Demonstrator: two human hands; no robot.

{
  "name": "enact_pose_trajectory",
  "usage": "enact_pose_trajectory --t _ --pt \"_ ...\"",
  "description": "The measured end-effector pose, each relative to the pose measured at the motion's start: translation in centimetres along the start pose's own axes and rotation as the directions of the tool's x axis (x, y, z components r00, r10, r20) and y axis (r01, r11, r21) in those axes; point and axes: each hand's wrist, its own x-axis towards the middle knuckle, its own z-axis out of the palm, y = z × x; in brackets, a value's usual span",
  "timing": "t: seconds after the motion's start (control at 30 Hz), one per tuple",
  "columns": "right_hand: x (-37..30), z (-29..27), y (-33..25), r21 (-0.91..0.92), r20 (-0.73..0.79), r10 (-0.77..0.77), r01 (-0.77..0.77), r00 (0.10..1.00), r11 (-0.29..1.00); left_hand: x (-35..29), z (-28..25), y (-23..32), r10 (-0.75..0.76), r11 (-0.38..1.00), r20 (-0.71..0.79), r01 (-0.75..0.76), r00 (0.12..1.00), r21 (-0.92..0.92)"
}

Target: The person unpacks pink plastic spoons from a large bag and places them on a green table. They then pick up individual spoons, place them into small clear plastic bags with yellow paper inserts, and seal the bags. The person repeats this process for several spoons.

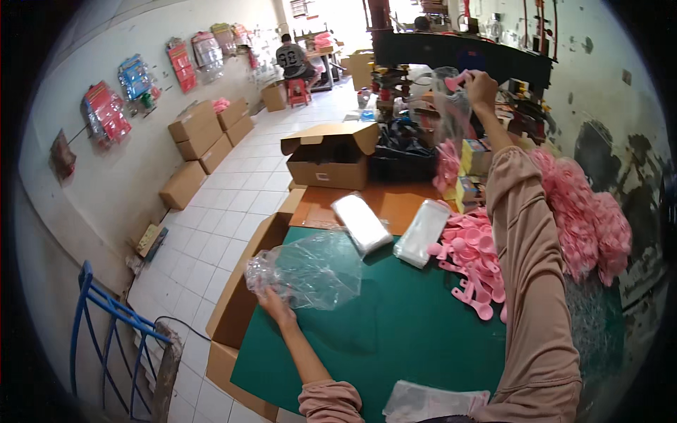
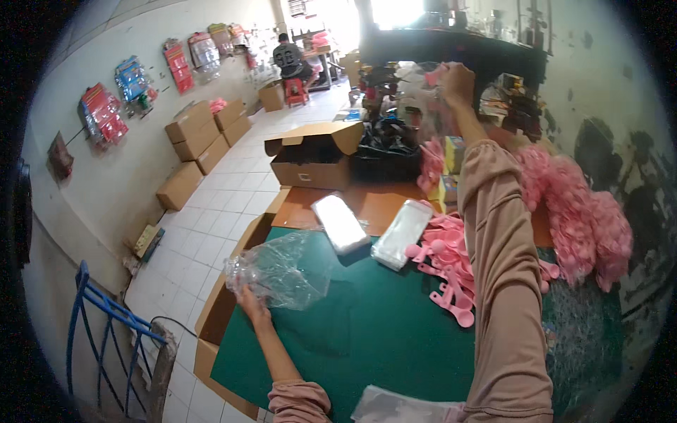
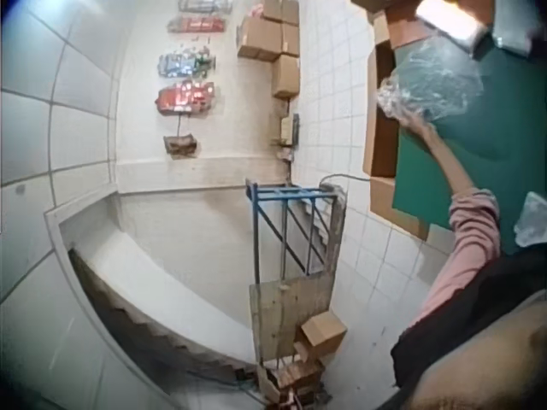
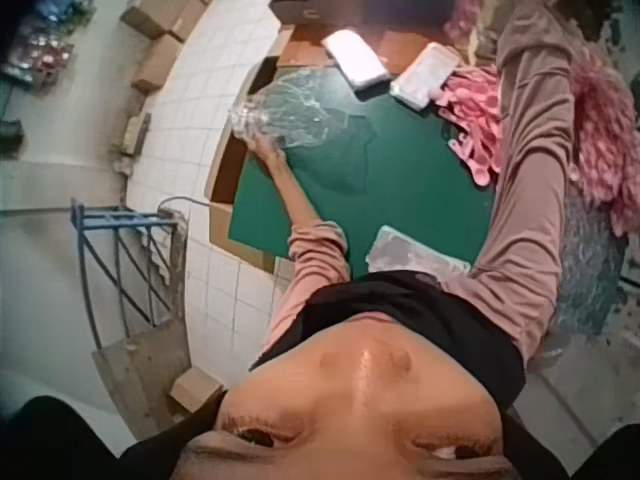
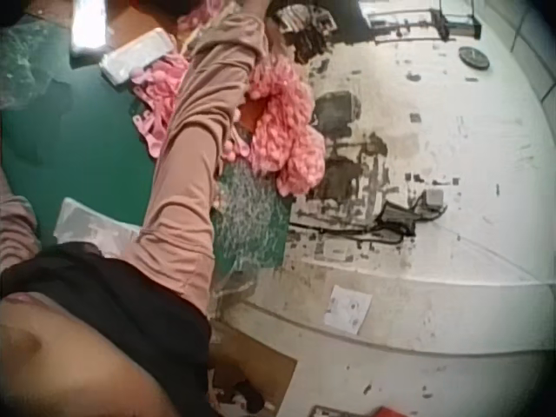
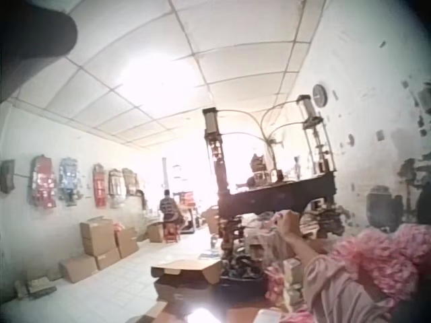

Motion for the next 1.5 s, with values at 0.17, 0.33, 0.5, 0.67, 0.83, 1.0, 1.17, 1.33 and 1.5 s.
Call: enact_pose_trajectory --t 0.17,0.33,0.5,0.67,0.83,1.0,1.17,1.33,1.5 --pt "-2.5 -0.5 -1.3 0.124 0.032 0.065 -0.068 0.997 0.990 0.6 -0.2 -0.9 -0.040 0.999 0.085 0.038 0.996 0.028" --pt "-7.6 -8.2 -5.5 0.399 0.544 -0.314 0.089 0.778 0.912 4.9 -1.7 -3.7 -0.053 0.980 0.019 0.056 0.998 -0.190" --pt "-22.4 -21.5 -15.0 0.376 0.835 -0.464 0.308 0.295 0.874 -6.4 7.8 3.5 0.048 0.990 0.382 0.007 0.923 -0.139" --pt "-28.3 -28.6 -13.1 0.499 0.556 -0.596 0.340 0.580 0.797 -23.1 8.6 5.2 -0.057 0.998 0.993 0.021 0.107 0.055" --pt "-30.6 -34.9 -7.4 0.015 0.360 -0.691 0.737 0.626 0.676 -29.3 6.7 7.4 -0.239 0.971 0.931 -0.073 -0.274 0.228" --pt "-30.2 -42.7 5.9 -0.385 0.334 -0.627 0.709 0.704 0.591 -26.6 3.8 10.5 -0.341 0.921 0.878 0.068 -0.336 0.384" --pt "-27.4 -54.7 26.7 -0.756 0.318 0.110 0.181 0.942 0.629 -20.4 -4.3 10.5 -0.476 0.832 0.819 -0.137 0.322 0.537" --pt "-26.8 -62.8 43.7 -0.954 0.088 0.738 -0.158 0.669 0.257 -21.0 -9.7 10.8 -0.542 0.741 0.677 -0.096 0.497 0.664" --pt "-23.2 -67.8 49.9 -0.983 -0.073 0.835 -0.183 0.546 0.034 -22.3 -10.3 10.2 -0.432 0.738 0.730 -0.257 0.530 0.624"
